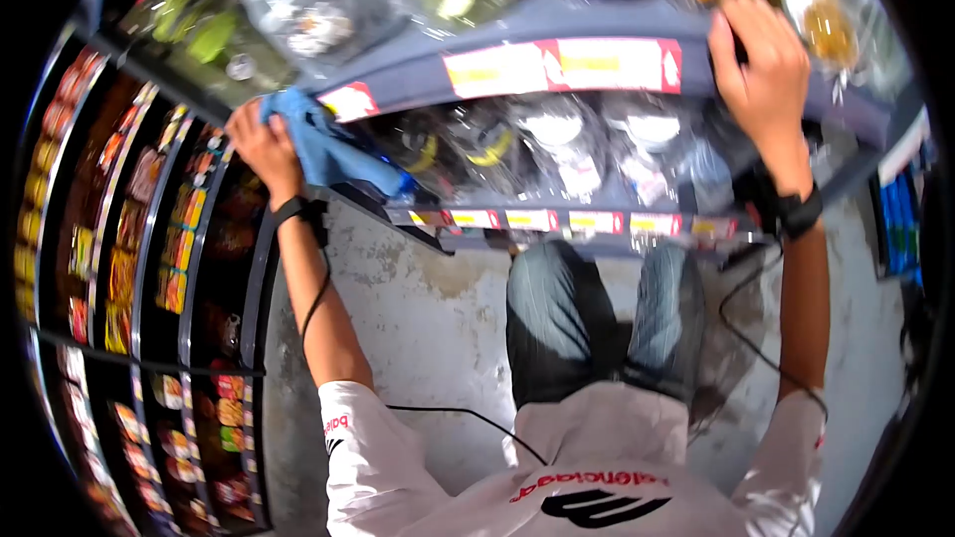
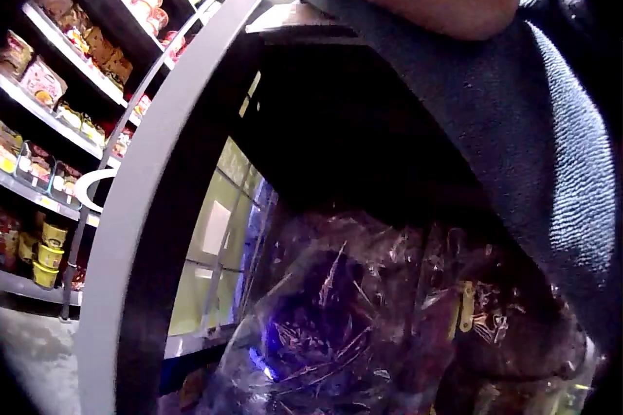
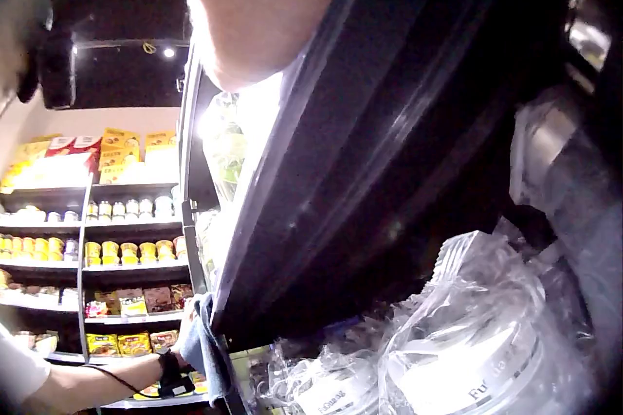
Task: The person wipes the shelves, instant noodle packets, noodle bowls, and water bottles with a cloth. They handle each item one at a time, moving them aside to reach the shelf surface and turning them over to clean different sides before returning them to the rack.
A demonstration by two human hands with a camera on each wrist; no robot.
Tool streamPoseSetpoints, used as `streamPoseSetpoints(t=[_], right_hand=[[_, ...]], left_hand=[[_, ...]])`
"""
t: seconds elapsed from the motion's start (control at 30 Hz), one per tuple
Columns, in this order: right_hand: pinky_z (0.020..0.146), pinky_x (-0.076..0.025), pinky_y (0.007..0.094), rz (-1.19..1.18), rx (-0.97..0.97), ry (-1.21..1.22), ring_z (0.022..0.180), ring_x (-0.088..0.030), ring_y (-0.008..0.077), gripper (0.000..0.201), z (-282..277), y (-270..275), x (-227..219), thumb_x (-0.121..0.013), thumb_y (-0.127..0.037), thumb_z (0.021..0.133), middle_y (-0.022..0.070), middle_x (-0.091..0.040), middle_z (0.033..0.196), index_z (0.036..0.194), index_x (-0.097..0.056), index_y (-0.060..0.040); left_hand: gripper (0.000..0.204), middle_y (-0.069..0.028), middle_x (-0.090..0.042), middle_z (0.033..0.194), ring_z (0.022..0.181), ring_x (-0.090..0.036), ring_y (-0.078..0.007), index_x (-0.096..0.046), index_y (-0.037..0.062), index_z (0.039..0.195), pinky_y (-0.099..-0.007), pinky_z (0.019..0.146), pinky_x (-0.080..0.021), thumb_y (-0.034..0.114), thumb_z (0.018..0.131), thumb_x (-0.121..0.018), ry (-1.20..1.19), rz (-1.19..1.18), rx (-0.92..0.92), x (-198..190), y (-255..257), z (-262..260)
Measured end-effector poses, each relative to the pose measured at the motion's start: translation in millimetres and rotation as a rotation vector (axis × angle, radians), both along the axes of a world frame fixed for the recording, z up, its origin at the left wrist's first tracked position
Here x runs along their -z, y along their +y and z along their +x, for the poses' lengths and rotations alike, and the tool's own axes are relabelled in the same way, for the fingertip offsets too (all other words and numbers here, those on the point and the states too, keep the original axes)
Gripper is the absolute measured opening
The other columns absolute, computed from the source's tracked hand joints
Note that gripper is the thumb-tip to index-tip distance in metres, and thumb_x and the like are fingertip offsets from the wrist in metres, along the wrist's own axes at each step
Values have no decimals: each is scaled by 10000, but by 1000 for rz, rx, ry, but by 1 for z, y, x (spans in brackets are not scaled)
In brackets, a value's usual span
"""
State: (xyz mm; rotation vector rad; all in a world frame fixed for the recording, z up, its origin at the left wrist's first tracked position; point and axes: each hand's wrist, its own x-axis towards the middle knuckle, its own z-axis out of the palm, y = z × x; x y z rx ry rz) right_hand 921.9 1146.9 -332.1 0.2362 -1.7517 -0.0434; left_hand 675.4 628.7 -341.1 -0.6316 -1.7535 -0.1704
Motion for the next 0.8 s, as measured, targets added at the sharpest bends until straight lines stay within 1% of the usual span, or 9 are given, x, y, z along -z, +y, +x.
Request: streamPoseSetpoints(t=[0.07,0.13,0.27,0.33,0.43,0.47,0.53,0.7,0.8], right_hand=[[845,-521,437,-119,60,-140,924,-662,401,197,4,4,-1,-697,-73,891,187,-704,1006,1064,-693,21],[670,-441,443,-43,13,-9,718,-559,381,70,6,-7,-10,-640,-65,797,163,-560,757,822,-601,-13],[635,-445,450,-27,-37,75,695,-573,387,76,-2,-1,-5,-651,-45,824,170,-564,738,806,-594,3],[626,-443,440,-51,-47,109,684,-575,379,82,-5,0,-1,-650,-55,829,165,-564,724,799,-601,4],[593,-430,421,-38,-56,80,647,-564,355,91,-4,1,0,-653,-59,822,152,-548,686,775,-599,-1],[593,-430,421,-37,-43,74,647,-564,355,91,-4,0,0,-653,-59,822,152,-548,686,775,-599,-1],[587,-427,421,-62,-14,68,641,-565,348,91,-3,-3,0,-657,-62,818,152,-549,690,778,-600,-3],[594,-448,427,-81,-43,109,653,-582,354,63,-5,-6,0,-663,-45,806,154,-562,702,786,-613,-11],[598,-460,426,-82,15,127,657,-583,361,62,-3,-7,-3,-671,-27,785,155,-567,716,782,-610,-17]], left_hand=[[327,-181,-602,1167,1168,-501,-388,-644,-23,1134,-498,1030,-376,231,986,-502,13,-23,-20,-8,-8,0],[353,-184,-610,1178,1150,-509,-378,-649,-33,1141,-492,1029,-375,256,1020,-485,67,-4,-8,-3,-11,-6],[425,-251,-621,1019,979,-557,-428,-615,-36,1075,-567,911,-421,371,1052,-493,281,305,-241,26,-49,-20],[378,-202,-666,1043,882,-652,-313,-594,-34,1062,-488,819,-534,324,1066,-470,168,749,166,72,-44,-12],[409,-108,-692,894,707,-644,-225,-650,-26,1064,-395,676,-566,357,1027,-512,-681,963,429,128,9,53],[470,-118,-700,971,736,-656,-227,-639,-1,1150,-358,681,-568,431,1007,-520,-910,1146,807,174,4,58],[382,-158,-668,1057,882,-651,-262,-575,19,1219,-410,793,-552,333,1008,-630,-716,1281,451,233,-12,50],[373,-234,-617,1069,1003,-577,-343,-556,-81,1127,-428,970,-447,274,1039,-632,-512,806,-93,290,34,41],[281,-260,-588,1132,1115,-540,-443,-567,-85,1156,-508,1028,-400,112,963,-622,-553,514,29,303,87,69]])
